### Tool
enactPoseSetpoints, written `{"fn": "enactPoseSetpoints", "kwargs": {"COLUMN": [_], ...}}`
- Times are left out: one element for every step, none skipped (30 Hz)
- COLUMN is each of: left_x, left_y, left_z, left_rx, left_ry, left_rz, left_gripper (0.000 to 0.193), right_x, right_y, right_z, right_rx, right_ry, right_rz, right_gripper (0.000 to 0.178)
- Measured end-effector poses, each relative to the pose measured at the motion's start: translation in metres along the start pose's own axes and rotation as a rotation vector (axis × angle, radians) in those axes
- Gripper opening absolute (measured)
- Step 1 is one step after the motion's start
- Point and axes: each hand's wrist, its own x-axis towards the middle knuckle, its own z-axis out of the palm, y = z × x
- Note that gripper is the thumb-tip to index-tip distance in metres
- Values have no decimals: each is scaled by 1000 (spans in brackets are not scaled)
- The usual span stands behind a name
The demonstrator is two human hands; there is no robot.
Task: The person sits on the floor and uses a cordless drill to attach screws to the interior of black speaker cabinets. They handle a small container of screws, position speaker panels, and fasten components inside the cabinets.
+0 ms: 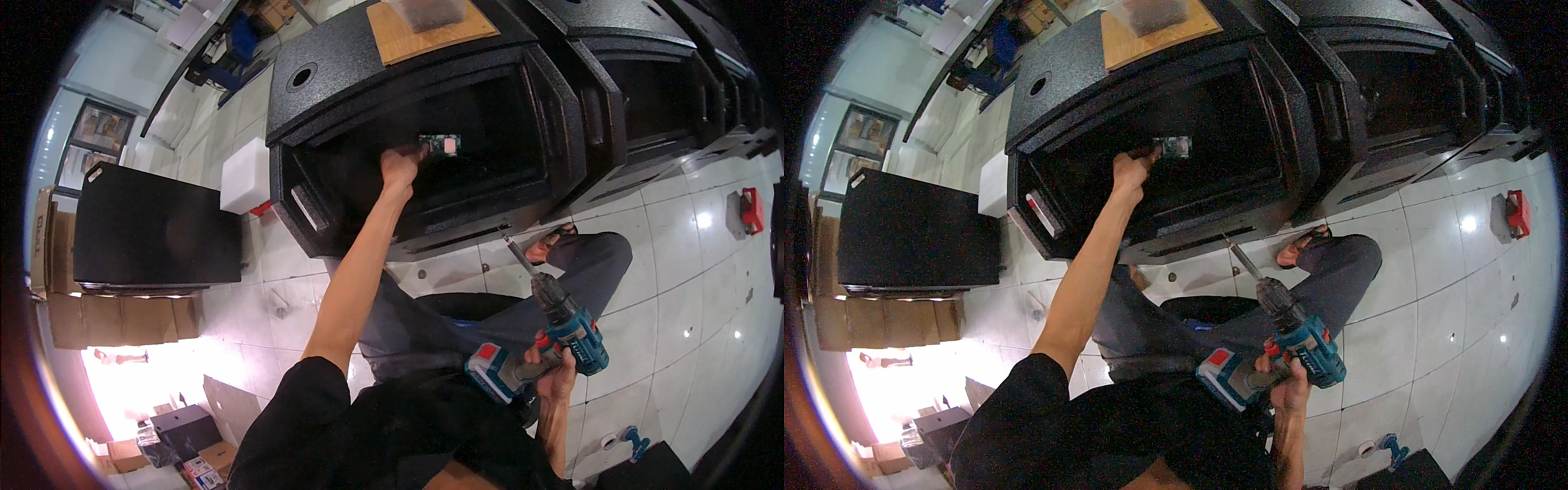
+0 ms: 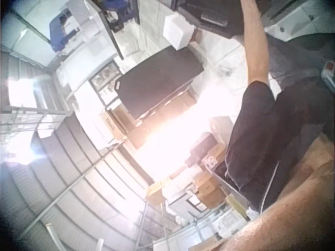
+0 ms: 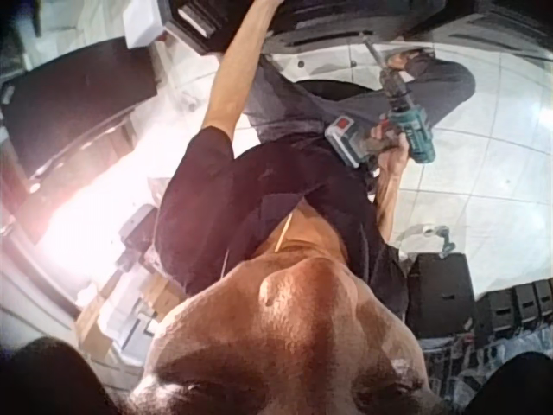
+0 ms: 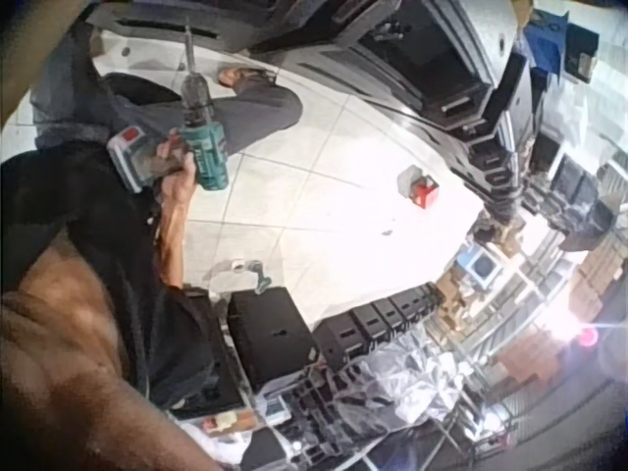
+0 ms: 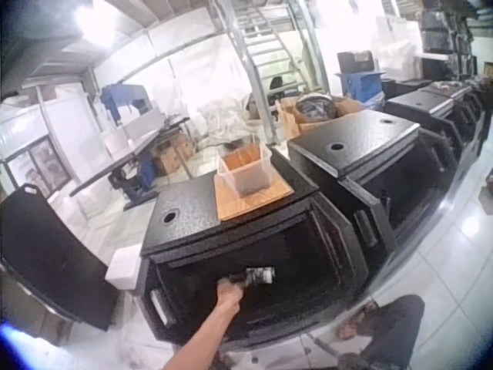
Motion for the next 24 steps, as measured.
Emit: {"fn": "enactPoseSetpoints", "kwargs": {"left_x": [2,5,16,16,15,15,16,19,24,34,58,69,75,72,70,59,47,42,39,38,44,52,59,63], "left_y": [4,8,2,5,8,12,18,20,16,6,-14,-25,-31,-27,-24,-13,-3,-1,-1,2,-2,-10,-19,-23], "left_z": [7,16,22,33,44,52,60,70,81,83,83,85,86,93,93,97,101,99,99,101,98,98,98,100], "left_rx": [22,44,180,253,326,403,276,162,49,-58,-262,-256,-250,-200,-142,-37,69,76,79,81,-8,-98,-139,-183], "left_ry": [33,66,178,268,357,450,370,399,428,475,479,470,461,423,399,348,298,310,321,330,325,313,305,290], "left_rz": [43,86,189,246,305,364,316,304,291,275,313,374,436,453,468,437,407,437,467,497,488,478,465,450], "left_gripper": [25,30,29,28,27,26,23,23,22,22,19,18,18,18,17,18,18,19,20,22,22,23,23,22], "right_x": [-1,-1,-2,1,4,8,13,18,27,35,46,59,67,73,82,94,106,118,128,138,145,151,156,161], "right_y": [0,0,0,-1,-3,-4,-6,-7,-5,-7,-9,-12,-17,-23,-25,-25,-24,-24,-26,-28,-29,-31,-33,-35], "right_z": [0,0,3,8,13,20,26,31,26,39,57,74,89,103,114,121,126,134,143,152,162,171,178,183], "right_rx": [17,34,30,27,23,-14,-51,-88,-109,-135,-161,-191,-232,-274,-315,-341,-368,-395,-378,-362,-347,-349,-351,-357], "right_ry": [16,32,18,13,8,11,15,20,-13,-31,-50,-53,-35,-7,12,35,58,62,77,93,93,86,79,80], "right_rz": [11,22,8,-16,-41,-69,-97,-126,-150,-201,-251,-311,-302,-311,-305,-357,-409,-451,-447,-444,-428,-412,-396,-386], "right_gripper": [58,58,56,55,53,53,53,52,45,43,41,39,36,33,30,27,25,23,22,21,21,21,21,21]}}
